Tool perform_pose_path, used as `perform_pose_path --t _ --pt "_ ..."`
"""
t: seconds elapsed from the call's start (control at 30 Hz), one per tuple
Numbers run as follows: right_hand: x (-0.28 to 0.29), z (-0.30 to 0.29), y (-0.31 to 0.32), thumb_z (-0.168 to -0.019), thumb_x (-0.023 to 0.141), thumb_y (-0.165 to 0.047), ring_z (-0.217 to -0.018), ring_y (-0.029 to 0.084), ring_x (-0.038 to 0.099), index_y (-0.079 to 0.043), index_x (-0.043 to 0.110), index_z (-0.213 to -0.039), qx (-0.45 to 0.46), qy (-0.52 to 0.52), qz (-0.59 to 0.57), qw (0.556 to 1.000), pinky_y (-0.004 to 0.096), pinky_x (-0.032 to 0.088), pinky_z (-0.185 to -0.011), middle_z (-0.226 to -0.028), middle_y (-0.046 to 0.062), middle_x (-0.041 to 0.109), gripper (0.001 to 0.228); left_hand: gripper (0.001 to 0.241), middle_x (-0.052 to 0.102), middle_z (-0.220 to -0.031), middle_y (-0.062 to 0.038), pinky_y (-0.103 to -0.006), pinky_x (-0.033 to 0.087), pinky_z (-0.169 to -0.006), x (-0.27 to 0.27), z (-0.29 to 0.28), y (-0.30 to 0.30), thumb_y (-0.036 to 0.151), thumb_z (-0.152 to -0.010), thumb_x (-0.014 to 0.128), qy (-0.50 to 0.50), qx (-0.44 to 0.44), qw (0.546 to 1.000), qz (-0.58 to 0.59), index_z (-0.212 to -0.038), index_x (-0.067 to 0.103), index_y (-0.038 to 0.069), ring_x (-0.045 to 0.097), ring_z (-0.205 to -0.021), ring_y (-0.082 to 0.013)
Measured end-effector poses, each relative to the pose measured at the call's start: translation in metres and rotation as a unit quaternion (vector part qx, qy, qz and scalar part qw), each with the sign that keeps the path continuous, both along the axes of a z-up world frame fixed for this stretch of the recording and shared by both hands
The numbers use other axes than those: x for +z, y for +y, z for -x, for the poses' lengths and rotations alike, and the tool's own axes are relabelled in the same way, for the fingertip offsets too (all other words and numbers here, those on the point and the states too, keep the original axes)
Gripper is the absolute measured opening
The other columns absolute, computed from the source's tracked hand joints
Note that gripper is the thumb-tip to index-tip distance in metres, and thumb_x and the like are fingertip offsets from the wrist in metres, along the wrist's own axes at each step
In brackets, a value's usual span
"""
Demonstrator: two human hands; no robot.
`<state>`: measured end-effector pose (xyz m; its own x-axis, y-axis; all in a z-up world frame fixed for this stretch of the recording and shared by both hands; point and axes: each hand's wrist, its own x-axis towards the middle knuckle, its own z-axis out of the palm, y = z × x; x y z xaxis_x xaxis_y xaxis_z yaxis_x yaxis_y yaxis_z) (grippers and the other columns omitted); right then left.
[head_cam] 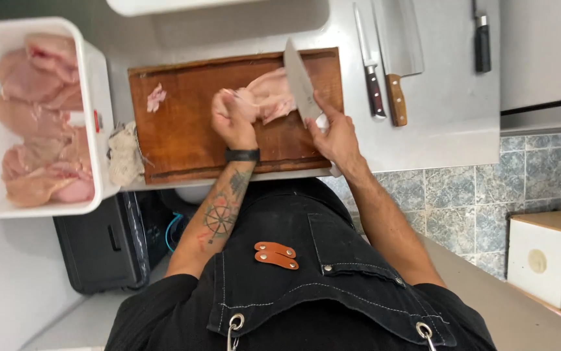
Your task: Slicing raw chicken breasts into thinner fillets on a wooden cutting board using a chef's knife.
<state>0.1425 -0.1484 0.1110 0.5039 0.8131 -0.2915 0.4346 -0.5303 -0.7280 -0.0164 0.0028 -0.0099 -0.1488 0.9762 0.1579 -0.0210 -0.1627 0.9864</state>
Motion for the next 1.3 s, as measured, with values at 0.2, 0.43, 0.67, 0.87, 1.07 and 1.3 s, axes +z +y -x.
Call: perform_pose_path --t 0.2,0.43,0.67,0.87,1.07,1.3 --pt "0.021 0.013 0.013 -0.099 0.076 -0.033 -0.132 0.053 0.062 -0.024 0.06 -0.159 -0.006 -0.04 -0.01 0.999 0.064 0.05 -0.114 -0.146 0.025 0.068 0.063 0.029 0.074 -0.118 -0.008 -0.0315 0.058 -0.099 -0.01 0.071 0.041 0.031 -0.115 0.066 -0.174 0.149 0.97 0.076 -0.129 0.071 0.006 0.07 -0.107 -0.0157" --pt "-0.002 0.033 0.014 -0.103 0.073 -0.038 -0.114 0.057 0.071 -0.03 0.053 -0.164 -0.012 -0.169 0.011 0.985 0.065 0.057 -0.102 -0.138 0.029 0.071 0.065 0.04 0.068 -0.112 -0.008 -0.0466 0.071 -0.077 0.086 0.156 0.042 0.039 -0.11 0.065 -0.257 0.219 0.933 0.127 -0.135 0.063 0.007 0.072 -0.096 -0.0235" --pt "-0.022 0.079 0.023 -0.099 0.069 -0.053 -0.097 0.058 0.075 -0.049 0.056 -0.158 0.153 -0.165 -0.014 0.974 0.065 0.06 -0.088 -0.102 0.036 0.078 0.06 0.018 0.055 -0.085 -0.006 -0.0365 0.062 -0.037 0.146 0.168 0.023 0.025 -0.112 0.062 -0.111 -0.111 0.961 0.226 -0.122 0.057 0.012 0.066 -0.038 -0.0289" --pt "0.001 0.084 0.04 -0.103 0.06 -0.038 -0.106 0.058 0.064 -0.031 0.051 -0.165 0.143 -0.103 0.044 0.983 0.07 0.053 -0.083 -0.103 0.031 0.076 0.063 0.072 0.02 -0.172 -0.04 -0.0725 0.034 -0.124 0.077 0.099 0.044 0.025 -0.112 0.067 0.513 -0.173 0.839 0.059 -0.168 0.025 0.007 0.027 -0.159 -0.0575" --pt "0.002 0.101 0.048 -0.103 0.067 -0.039 -0.107 0.062 0.07 -0.031 0.051 -0.164 0.075 -0.091 -0.052 0.992 0.07 0.055 -0.092 -0.133 0.036 0.071 0.064 0.046 0.061 -0.153 -0.02 -0.0444 0.052 -0.112 0.01 0.167 -0.045 0.021 -0.111 0.06 0.599 -0.101 0.764 -0.217 -0.153 0.06 0.002 0.055 -0.147 -0.0369" --pt "-0.039 0.131 0.101 -0.104 0.067 -0.042 -0.12 0.06 0.067 -0.025 0.048 -0.166 0.114 -0.057 -0.08 0.989 0.067 0.055 -0.105 -0.138 0.032 0.071 0.067 0.085 0.046 -0.169 -0.023 -0.0544 0.039 -0.125 0.03 0.182 0.008 0.069 -0.112 0.037 0.472 -0.212 0.822 -0.236 -0.165 0.046 0.003 0.044 -0.156 -0.043"
